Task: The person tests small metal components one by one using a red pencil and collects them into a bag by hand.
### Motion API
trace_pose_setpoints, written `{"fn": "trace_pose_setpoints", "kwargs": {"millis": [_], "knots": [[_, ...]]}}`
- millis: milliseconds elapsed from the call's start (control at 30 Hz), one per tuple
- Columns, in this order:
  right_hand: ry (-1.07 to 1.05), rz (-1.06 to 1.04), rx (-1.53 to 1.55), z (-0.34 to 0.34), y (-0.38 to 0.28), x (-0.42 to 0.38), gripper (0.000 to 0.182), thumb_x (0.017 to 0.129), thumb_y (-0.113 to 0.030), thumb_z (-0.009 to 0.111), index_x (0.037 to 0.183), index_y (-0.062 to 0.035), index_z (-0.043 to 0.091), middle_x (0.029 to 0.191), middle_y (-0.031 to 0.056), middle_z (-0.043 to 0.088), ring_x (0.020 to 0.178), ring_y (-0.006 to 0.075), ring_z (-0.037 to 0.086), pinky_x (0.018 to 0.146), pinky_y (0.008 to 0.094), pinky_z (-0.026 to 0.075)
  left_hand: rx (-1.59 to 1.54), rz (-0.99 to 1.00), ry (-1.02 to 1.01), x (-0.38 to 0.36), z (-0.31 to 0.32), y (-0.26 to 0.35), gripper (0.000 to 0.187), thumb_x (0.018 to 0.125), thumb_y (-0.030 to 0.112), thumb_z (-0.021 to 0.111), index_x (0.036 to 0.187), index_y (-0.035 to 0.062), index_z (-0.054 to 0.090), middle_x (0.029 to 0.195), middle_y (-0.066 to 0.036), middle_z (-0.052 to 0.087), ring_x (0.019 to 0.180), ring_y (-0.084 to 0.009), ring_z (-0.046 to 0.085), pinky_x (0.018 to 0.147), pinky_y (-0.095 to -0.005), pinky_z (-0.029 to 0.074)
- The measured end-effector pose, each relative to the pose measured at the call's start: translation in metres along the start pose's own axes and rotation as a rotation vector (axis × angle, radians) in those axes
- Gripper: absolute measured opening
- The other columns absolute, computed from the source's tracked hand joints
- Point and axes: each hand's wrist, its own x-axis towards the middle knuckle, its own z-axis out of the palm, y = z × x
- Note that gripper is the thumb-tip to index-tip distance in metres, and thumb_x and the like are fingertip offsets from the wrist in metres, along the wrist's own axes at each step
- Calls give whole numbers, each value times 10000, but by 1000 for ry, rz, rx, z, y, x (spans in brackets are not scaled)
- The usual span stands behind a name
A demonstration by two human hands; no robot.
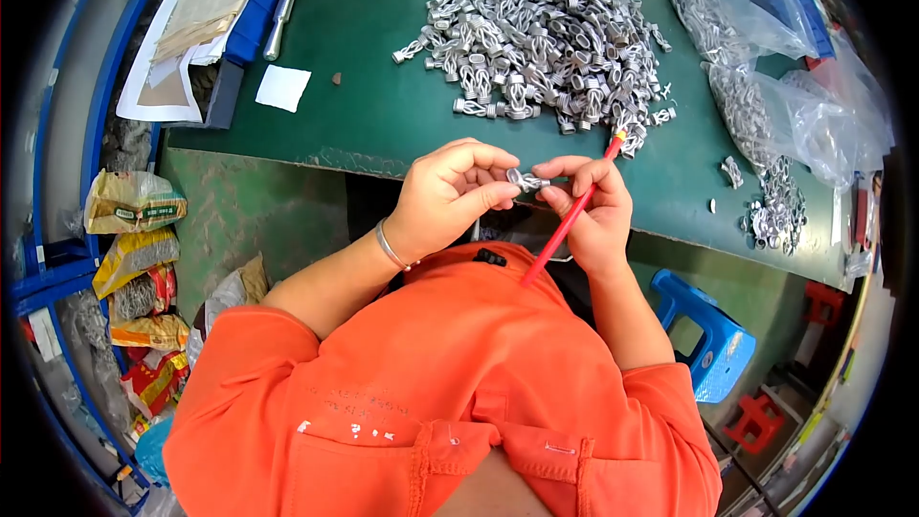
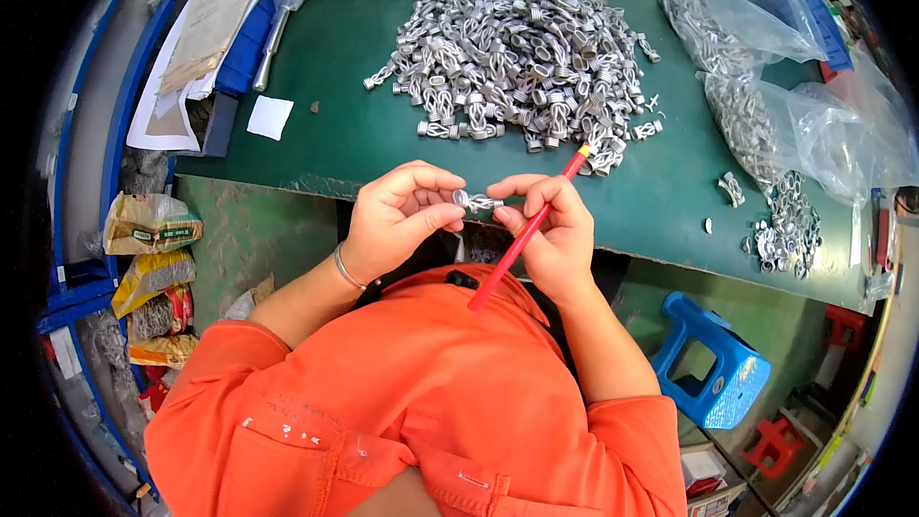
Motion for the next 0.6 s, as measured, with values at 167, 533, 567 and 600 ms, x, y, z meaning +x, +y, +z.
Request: {"fn": "trace_pose_setpoints", "kwargs": {"millis": [167, 533, 567, 600], "knots": [[-51, -167, -241, -7, -8, -10, 272, 772, 142, 599, 783, -52, 409, 1003, 142, 606, 773, 113, 556, 638, 232, 464, 235, 117, -108, -4, 1, -2, 194, 770, -72, 668, 950, -46, 601, 964, -87, 570, 810, -113, 608, 697, -224, 526], [2, -439, -989, -2, -7, 20, 240, 694, 40, 697, 813, -34, 502, 839, 110, 603, 752, 292, 553, 646, 346, 463, 828, 268, 280, 27, -35, -1, 270, 721, -16, 703, 969, 13, 600, 940, -65, 556, 628, -80, 544, 540, -211, 451], [15, -522, -1040, 1, -1, 29, 251, 693, -7, 710, 854, -40, 520, 821, 104, 587, 768, 314, 546, 674, 377, 459, 888, 246, 308, 31, -37, -1, 317, 711, -24, 696, 1006, 15, 585, 956, -82, 541, 663, -121, 559, 577, -225, 462], [41, -551, -1103, 5, 4, 37, 270, 691, -69, 731, 846, -51, 511, 816, 104, 583, 765, 319, 551, 661, 389, 456, 891, 250, 309, 33, -38, -3, 317, 711, -24, 696, 1006, 15, 585, 956, -82, 541, 663, -121, 559, 577, -225, 462]]}}
